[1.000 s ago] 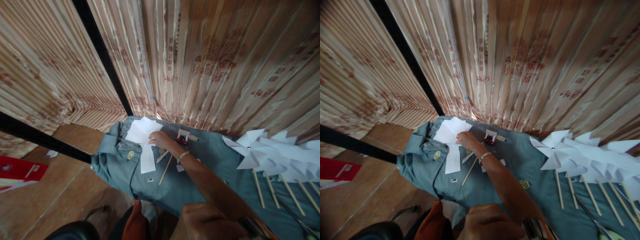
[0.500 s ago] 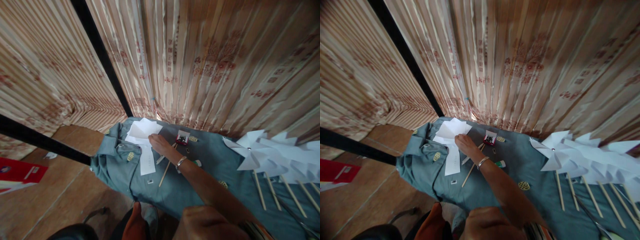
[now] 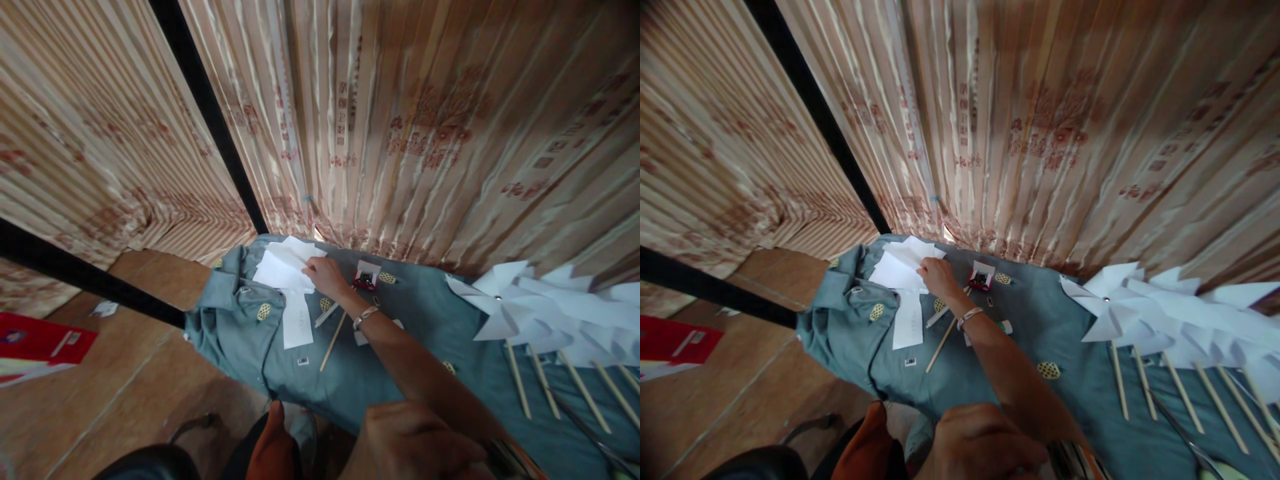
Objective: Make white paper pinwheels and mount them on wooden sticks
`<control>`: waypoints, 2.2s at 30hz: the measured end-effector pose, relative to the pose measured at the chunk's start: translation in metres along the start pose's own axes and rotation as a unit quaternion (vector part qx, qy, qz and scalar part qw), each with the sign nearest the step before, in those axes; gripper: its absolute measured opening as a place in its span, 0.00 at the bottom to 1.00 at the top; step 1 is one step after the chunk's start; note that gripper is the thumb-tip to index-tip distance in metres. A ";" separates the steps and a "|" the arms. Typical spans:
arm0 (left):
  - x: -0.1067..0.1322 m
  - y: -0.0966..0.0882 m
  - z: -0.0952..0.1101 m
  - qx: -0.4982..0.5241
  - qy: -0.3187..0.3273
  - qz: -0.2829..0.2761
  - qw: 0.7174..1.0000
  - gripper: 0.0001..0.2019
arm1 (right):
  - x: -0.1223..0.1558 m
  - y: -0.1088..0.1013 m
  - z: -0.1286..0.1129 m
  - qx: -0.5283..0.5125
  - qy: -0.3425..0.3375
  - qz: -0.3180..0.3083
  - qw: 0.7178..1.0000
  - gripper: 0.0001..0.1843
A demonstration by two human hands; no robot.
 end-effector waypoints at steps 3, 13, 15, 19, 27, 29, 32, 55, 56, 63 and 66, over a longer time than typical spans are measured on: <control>-0.012 0.005 0.010 0.024 0.007 0.008 1.000 0.13 | 0.005 -0.025 0.008 -0.074 0.013 0.055 0.996 0.12; -0.022 -0.025 0.021 0.055 -0.035 0.038 0.997 0.11 | 0.142 -0.142 0.045 -0.278 0.053 0.221 0.933 0.16; -0.022 -0.026 0.013 0.036 -0.060 0.041 0.997 0.10 | 0.187 -0.165 0.048 -0.249 0.050 0.243 0.936 0.13; -0.019 -0.037 -0.004 -0.077 -0.106 0.129 0.983 0.26 | 0.278 -0.189 0.050 -0.088 0.043 0.272 0.957 0.11; -0.004 0.006 -0.010 -0.245 0.050 -0.041 0.967 0.24 | 0.383 -0.128 0.074 0.026 0.016 0.147 0.989 0.15; 0.001 0.020 -0.014 -0.227 0.056 -0.108 0.966 0.17 | 0.392 -0.118 0.076 0.042 0.029 0.128 0.990 0.16; 0.005 0.030 -0.019 -0.199 0.024 -0.159 0.967 0.12 | 0.398 -0.116 0.068 0.055 0.042 0.120 0.990 0.13; 0.035 0.080 -0.008 -0.339 0.071 -0.236 0.908 0.34 | 0.348 -0.102 0.122 -0.022 0.205 0.229 0.951 0.07; 0.036 0.080 -0.010 -0.342 0.062 -0.239 0.907 0.35 | 0.348 -0.102 0.122 -0.019 0.204 0.231 0.951 0.07; 0.035 0.080 -0.014 -0.347 0.036 -0.255 0.902 0.38 | 0.345 -0.104 0.120 -0.003 0.202 0.233 0.951 0.07; 0.035 0.082 -0.015 -0.347 0.031 -0.259 0.901 0.39 | 0.343 -0.105 0.119 0.013 0.199 0.233 0.952 0.06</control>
Point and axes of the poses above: each hand's wrist, its own x-axis away from the middle knuckle, its own y-axis out of the palm, z = x × y, the point moved 5 cm from there along -x, towards the middle knuckle, and after that the axes turned 2 degrees about -z, right-handed, at the moved point
